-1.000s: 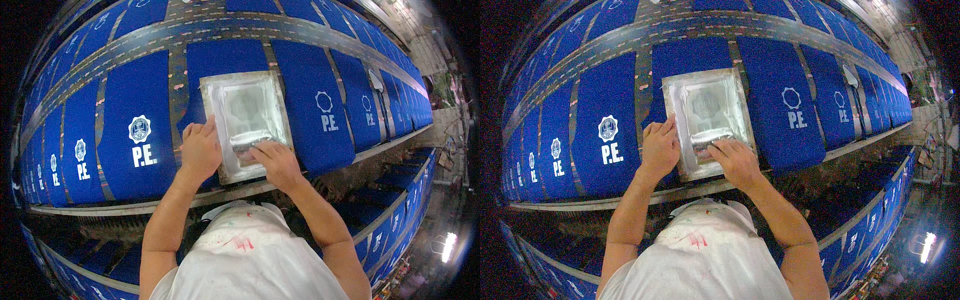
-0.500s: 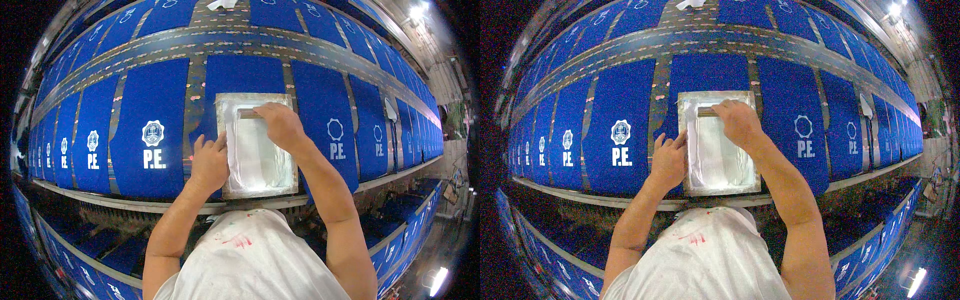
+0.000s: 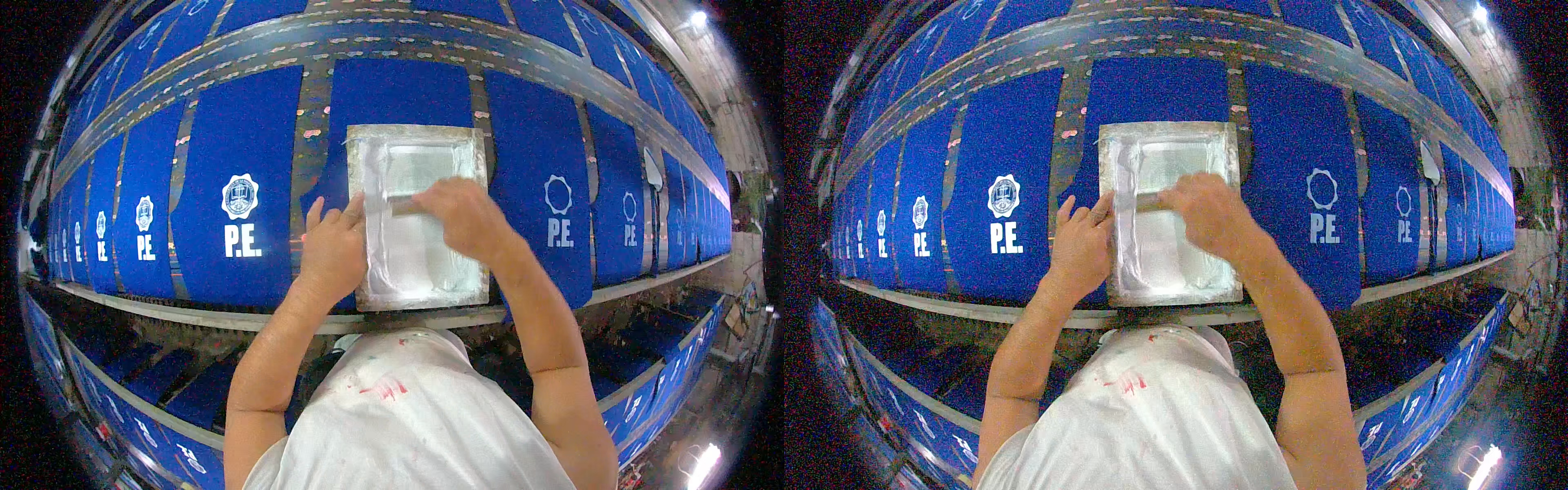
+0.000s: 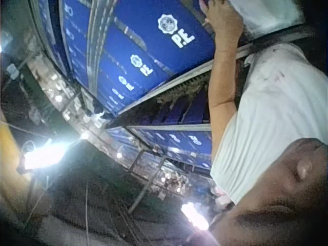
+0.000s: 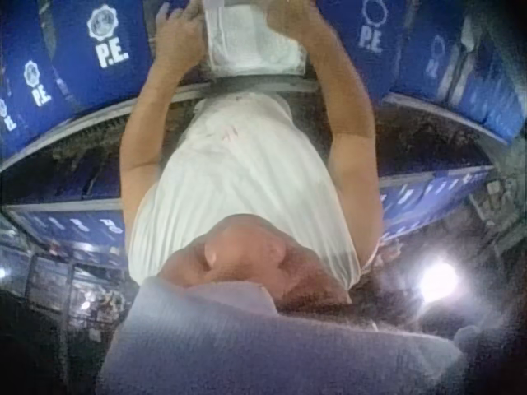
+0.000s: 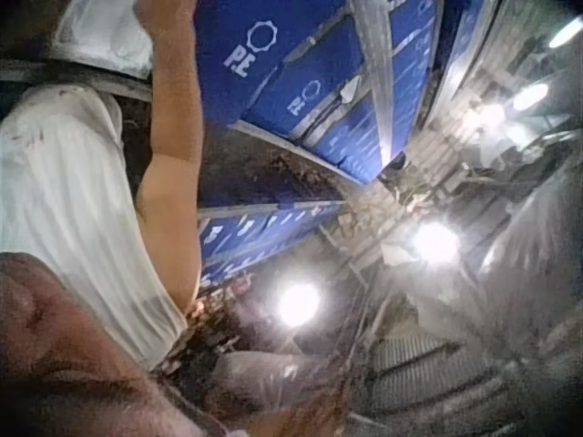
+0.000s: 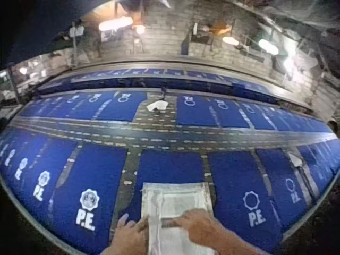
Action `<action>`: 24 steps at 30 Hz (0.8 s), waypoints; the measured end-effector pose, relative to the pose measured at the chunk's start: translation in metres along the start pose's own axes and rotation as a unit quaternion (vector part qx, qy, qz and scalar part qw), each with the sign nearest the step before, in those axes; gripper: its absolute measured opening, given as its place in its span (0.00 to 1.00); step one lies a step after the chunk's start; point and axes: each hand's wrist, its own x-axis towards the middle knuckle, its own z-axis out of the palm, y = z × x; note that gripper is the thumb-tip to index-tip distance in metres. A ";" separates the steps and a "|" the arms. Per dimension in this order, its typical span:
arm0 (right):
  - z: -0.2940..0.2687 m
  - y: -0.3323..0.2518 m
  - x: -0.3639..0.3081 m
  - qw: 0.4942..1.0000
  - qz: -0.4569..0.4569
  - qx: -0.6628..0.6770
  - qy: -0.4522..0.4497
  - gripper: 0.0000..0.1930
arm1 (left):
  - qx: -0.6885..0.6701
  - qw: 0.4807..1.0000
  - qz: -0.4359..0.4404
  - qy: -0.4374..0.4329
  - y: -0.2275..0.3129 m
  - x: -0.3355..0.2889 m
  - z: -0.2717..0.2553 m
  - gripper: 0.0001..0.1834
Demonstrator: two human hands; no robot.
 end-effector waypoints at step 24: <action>0.046 -0.094 -0.137 0.994 0.015 0.003 0.105 0.23 | -0.107 0.967 0.058 0.223 -0.072 0.026 0.069 0.38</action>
